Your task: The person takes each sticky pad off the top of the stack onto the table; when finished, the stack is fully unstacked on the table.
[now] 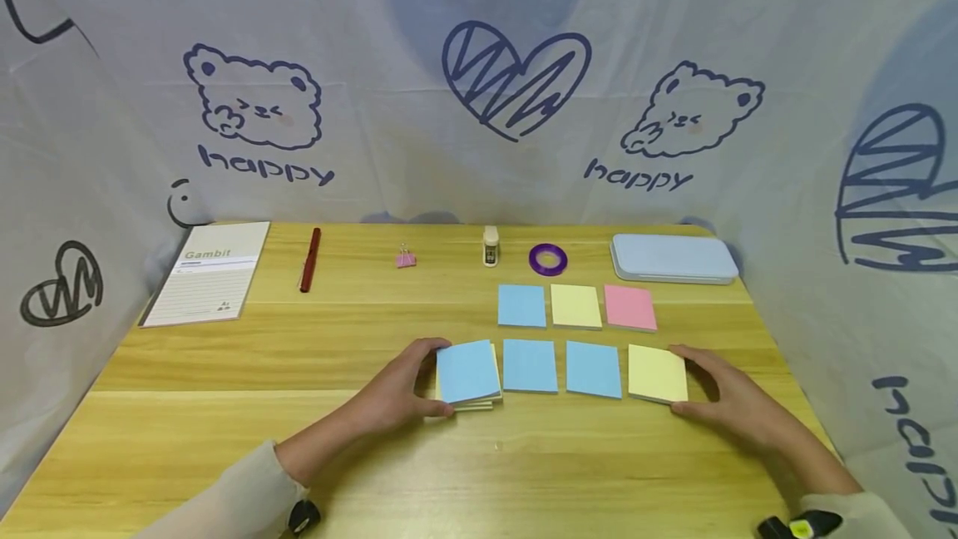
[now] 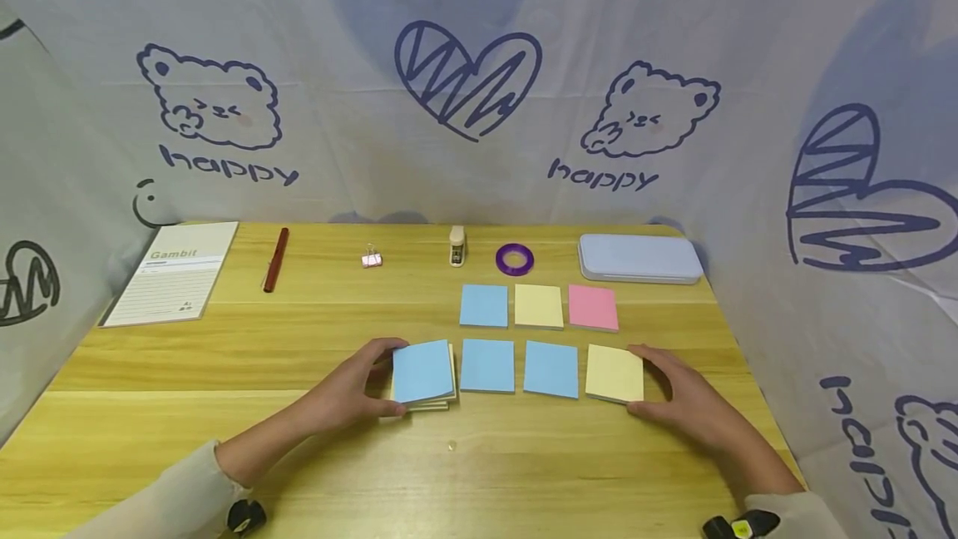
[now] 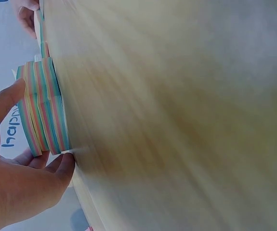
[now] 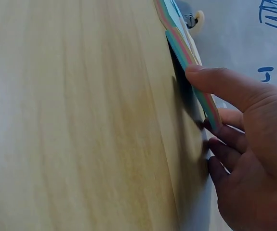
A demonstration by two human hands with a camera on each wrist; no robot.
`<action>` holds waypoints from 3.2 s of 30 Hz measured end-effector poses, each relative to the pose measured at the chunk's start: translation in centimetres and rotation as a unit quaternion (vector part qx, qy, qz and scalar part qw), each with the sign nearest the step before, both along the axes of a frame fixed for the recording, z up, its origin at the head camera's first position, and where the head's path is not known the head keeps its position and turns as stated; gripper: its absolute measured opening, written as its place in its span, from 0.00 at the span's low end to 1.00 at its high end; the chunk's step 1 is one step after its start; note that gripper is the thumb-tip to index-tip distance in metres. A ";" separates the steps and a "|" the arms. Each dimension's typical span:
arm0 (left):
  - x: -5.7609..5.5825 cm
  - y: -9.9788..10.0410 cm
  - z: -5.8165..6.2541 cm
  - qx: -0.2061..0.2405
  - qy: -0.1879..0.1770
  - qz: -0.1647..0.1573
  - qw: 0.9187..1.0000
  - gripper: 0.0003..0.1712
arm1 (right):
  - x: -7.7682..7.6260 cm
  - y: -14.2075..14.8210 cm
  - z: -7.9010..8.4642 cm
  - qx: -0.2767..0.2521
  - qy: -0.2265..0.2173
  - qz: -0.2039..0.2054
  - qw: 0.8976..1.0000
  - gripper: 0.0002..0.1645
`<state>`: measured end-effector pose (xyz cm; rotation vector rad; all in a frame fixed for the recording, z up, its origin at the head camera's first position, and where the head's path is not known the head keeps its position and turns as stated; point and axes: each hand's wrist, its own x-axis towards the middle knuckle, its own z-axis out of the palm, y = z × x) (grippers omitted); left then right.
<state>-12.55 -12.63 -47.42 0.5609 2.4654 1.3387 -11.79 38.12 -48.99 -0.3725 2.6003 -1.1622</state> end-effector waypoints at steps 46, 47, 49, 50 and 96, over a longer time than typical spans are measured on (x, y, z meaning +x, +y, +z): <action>-0.6 -0.4 -0.6 -0.003 -0.011 -0.015 1.000 0.51 | -5.0 -23.8 2.3 0.006 0.058 0.216 0.975 0.57; -0.6 -0.4 -0.7 -0.005 -0.011 -0.014 1.000 0.51 | -4.9 -24.1 2.4 0.009 0.056 0.216 0.975 0.57; -0.6 -0.3 -0.7 -0.009 -0.009 -0.013 1.000 0.51 | -4.8 -24.5 2.4 0.015 0.054 0.217 0.974 0.56; -0.6 -0.3 -0.7 -0.010 -0.010 -0.012 1.000 0.51 | -4.7 -24.6 2.4 0.018 0.054 0.218 0.974 0.56; -0.2 0.1 0.0 -0.034 -0.012 0.013 0.999 0.50 | 5.0 -16.6 -1.4 0.044 0.118 0.147 0.981 0.49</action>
